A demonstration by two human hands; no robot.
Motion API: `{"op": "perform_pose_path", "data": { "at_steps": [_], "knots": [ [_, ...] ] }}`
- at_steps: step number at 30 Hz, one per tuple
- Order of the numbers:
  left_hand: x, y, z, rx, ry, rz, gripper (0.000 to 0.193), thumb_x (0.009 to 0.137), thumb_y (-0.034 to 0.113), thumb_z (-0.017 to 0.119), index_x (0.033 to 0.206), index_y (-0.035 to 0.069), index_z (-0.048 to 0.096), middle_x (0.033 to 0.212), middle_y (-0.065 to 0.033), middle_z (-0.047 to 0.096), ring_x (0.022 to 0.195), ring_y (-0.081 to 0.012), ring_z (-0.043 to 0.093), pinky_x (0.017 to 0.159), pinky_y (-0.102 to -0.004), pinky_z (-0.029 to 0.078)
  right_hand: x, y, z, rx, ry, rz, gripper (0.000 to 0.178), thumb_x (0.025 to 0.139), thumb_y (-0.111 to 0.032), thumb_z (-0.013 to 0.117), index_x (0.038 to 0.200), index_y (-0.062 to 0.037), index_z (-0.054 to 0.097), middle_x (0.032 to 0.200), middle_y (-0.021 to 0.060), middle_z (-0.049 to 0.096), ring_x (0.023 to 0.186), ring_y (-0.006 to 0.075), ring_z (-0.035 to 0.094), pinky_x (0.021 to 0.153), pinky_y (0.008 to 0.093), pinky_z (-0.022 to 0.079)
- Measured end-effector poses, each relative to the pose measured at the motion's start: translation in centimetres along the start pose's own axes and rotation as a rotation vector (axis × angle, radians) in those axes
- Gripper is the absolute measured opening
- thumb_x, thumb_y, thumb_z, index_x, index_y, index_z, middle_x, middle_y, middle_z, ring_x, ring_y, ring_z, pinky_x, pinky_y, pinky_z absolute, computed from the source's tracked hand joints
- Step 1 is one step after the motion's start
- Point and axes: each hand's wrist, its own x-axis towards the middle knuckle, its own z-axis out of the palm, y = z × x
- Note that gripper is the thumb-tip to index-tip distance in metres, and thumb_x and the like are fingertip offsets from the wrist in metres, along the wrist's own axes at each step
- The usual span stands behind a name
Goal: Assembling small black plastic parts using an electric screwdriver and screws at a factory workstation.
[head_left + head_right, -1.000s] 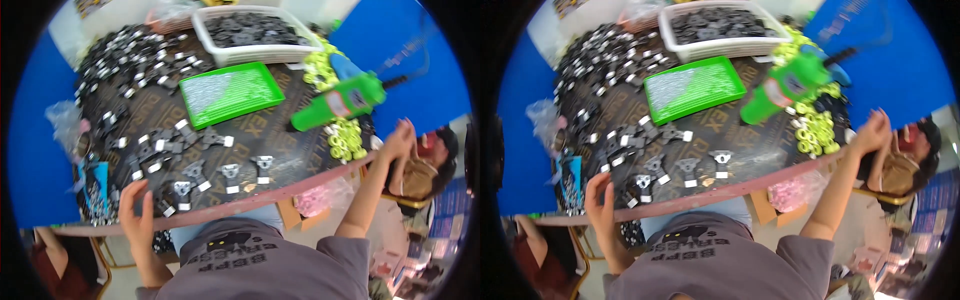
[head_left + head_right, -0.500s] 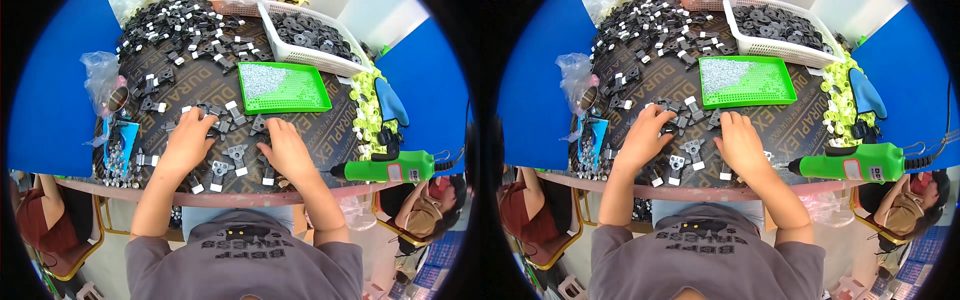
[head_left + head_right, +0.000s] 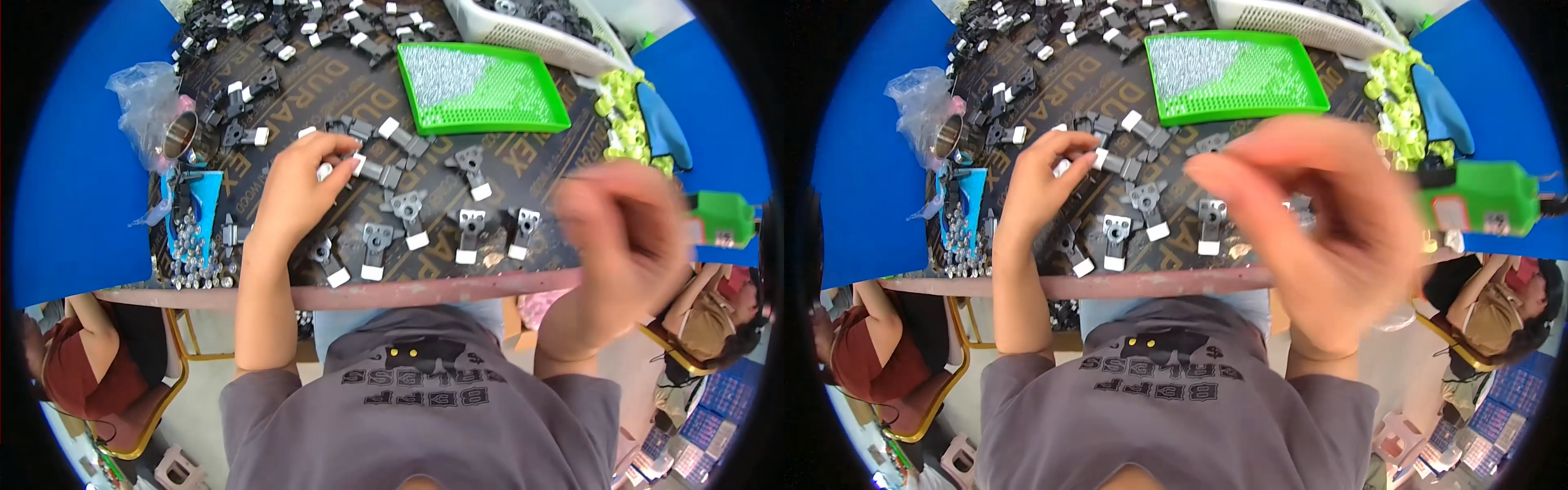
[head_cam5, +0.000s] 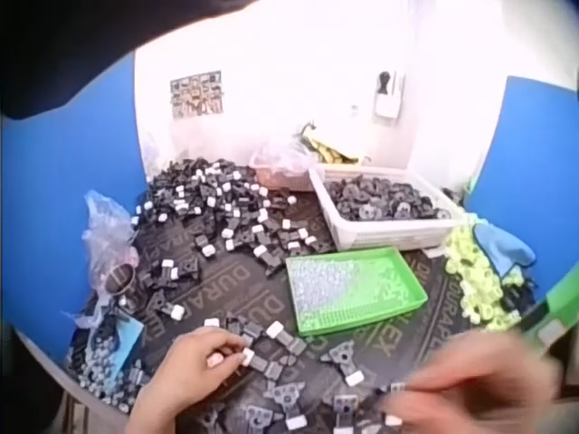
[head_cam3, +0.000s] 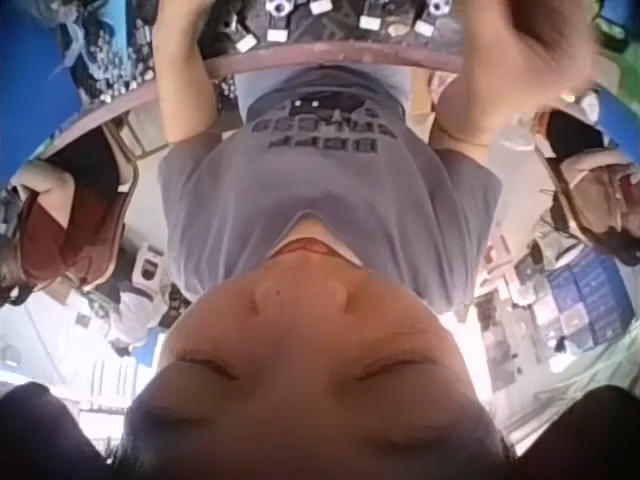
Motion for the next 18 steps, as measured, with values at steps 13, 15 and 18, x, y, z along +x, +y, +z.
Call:
{"op": "perform_pose_path", "data": {
  "at_steps": [13,15,18],
  "knots": [
    [-0.5,-0.7,0.0,0.017,0.005,-0.018,0.020,0.087,0.008,0.071,0.105,0.000,0.071,0.095,-0.0115,0.070,0.086,-0.0201,0.068,0.080,-0.0304,0.051,-2.7,-3.3,-4.7,0.429,-0.201,-0.374,0.016,0.088,-0.030,0.070,0.088,-0.0150,0.066,0.081,0.0010,0.060,0.070,0.0089,0.054,0.062,0.0228,0.047],
    [-0.6,-0.7,0.1,0.041,0.003,-0.043,0.020,0.086,0.008,0.071,0.105,0.000,0.071,0.093,-0.0113,0.069,0.085,-0.0201,0.067,0.080,-0.0305,0.051,-2.6,-4.0,-5.0,0.432,-0.167,-0.383,0.017,0.091,-0.031,0.068,0.096,-0.0155,0.066,0.088,0.0002,0.062,0.075,0.0087,0.056,0.064,0.0225,0.049],
    [-0.6,-0.8,0.1,0.026,0.003,-0.017,0.020,0.086,0.008,0.071,0.105,0.001,0.071,0.093,-0.0113,0.069,0.084,-0.0202,0.067,0.079,-0.0309,0.051,-2.4,-4.8,-5.2,0.454,-0.120,-0.391,0.021,0.094,-0.032,0.066,0.107,-0.0162,0.067,0.099,-0.0011,0.065,0.081,0.0085,0.060,0.067,0.0221,0.052]
  ]
}}
